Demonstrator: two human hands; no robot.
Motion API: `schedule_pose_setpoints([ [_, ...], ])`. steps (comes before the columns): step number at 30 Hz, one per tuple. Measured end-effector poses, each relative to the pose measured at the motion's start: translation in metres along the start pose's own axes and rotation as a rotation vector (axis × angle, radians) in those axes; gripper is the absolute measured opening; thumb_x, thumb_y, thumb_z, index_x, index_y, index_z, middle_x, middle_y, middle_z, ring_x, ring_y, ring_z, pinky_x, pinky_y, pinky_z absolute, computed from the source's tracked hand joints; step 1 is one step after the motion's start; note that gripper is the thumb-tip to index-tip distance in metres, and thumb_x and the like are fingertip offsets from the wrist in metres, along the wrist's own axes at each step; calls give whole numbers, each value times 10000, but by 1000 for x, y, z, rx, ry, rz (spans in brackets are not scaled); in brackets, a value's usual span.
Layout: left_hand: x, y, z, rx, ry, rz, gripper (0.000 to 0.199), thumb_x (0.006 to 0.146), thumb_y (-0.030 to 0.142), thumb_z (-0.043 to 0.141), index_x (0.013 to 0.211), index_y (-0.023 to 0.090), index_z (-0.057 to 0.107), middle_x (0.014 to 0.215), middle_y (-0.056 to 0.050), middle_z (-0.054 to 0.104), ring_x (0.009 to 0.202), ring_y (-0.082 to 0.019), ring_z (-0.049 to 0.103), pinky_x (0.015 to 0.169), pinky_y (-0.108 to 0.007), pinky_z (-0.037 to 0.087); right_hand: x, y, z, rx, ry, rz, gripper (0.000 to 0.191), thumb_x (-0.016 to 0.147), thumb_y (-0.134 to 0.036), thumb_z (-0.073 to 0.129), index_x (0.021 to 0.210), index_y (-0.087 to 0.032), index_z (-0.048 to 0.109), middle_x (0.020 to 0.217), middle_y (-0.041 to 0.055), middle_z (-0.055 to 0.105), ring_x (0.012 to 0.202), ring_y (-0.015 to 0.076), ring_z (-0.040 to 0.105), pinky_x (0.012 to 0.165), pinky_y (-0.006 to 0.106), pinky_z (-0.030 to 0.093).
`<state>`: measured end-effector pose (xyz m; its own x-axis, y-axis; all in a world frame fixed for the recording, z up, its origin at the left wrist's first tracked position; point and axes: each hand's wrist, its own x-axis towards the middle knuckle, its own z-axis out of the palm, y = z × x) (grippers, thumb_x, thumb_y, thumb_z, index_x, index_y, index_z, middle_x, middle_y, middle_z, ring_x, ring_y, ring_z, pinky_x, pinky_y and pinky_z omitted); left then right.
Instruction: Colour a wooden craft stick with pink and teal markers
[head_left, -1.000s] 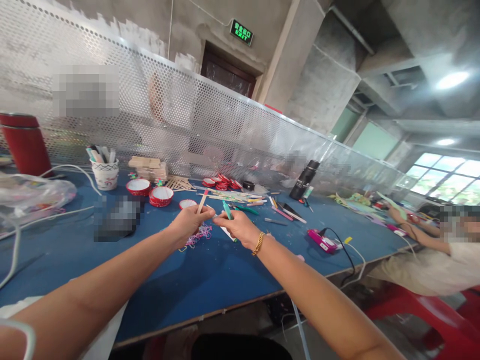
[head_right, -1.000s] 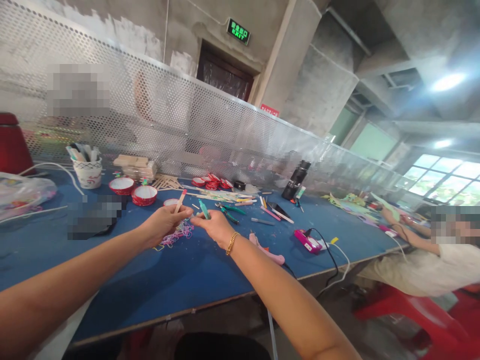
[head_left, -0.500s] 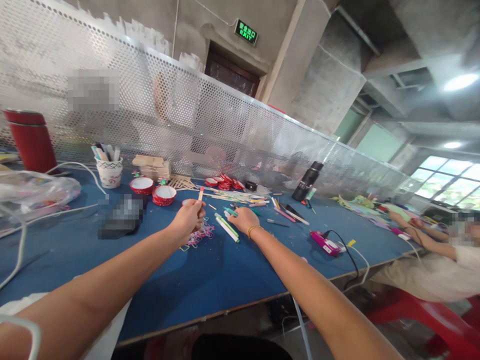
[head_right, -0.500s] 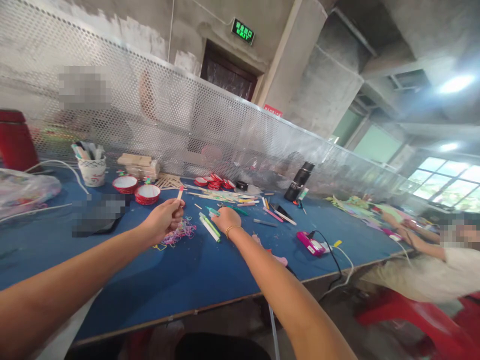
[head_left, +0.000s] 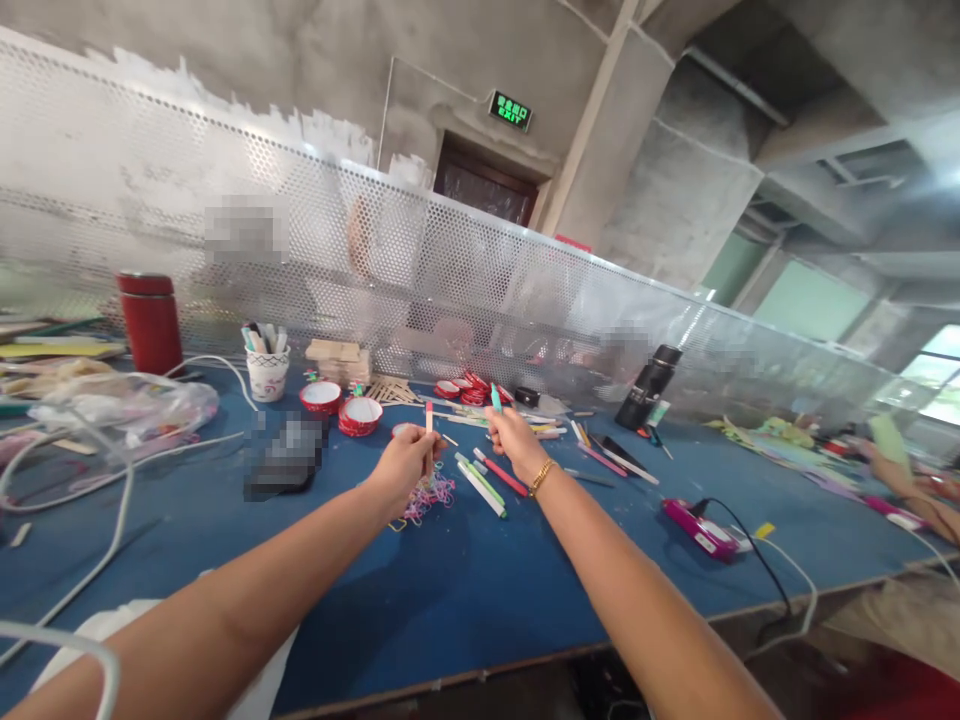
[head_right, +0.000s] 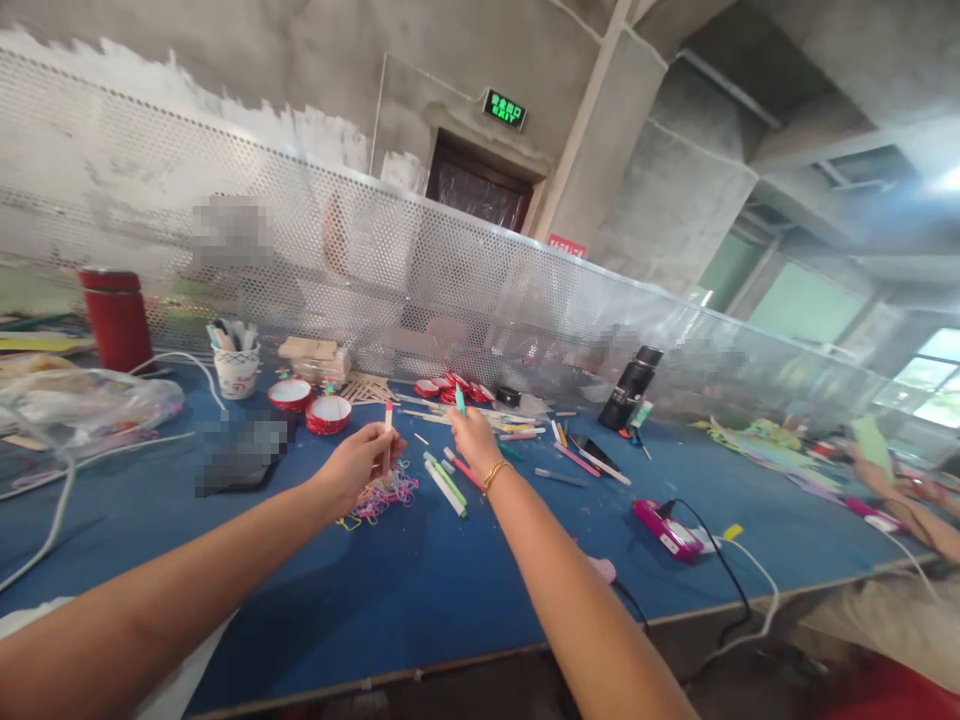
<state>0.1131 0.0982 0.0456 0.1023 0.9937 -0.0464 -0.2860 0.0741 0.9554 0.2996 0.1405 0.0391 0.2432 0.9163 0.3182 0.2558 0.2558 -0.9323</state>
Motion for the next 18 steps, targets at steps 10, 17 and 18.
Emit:
schedule_pose_setpoints([
  [10, 6, -3, -9, -19, 58, 155, 130, 879, 259, 529, 789, 164, 524, 620, 36, 555, 431, -41, 375, 447, -171, 278, -17, -75, 75, 394, -173, -395, 373, 902, -354, 421, 1212, -227, 585, 831, 18, 664, 602, 106, 604, 579, 258, 477],
  [17, 15, -8, -10, -1, 154, 151, 175, 923, 250, 478, 762, 189, 442, 571, 21, 568, 431, -60, 416, 456, -175, 299, -31, -46, 80, 378, -72, -521, 230, 887, -314, 498, 1085, -197, 475, 832, 29, 717, 755, 163, 662, 814, 365, 501],
  [18, 16, -8, -10, -2, 147, 133, 159, 925, 244, 472, 778, 190, 443, 578, 15, 579, 432, -62, 421, 453, -176, 297, -34, -39, 80, 368, -44, -483, 213, 904, -352, 499, 1050, -198, 475, 747, 5, 700, 695, 157, 648, 782, 352, 501],
])
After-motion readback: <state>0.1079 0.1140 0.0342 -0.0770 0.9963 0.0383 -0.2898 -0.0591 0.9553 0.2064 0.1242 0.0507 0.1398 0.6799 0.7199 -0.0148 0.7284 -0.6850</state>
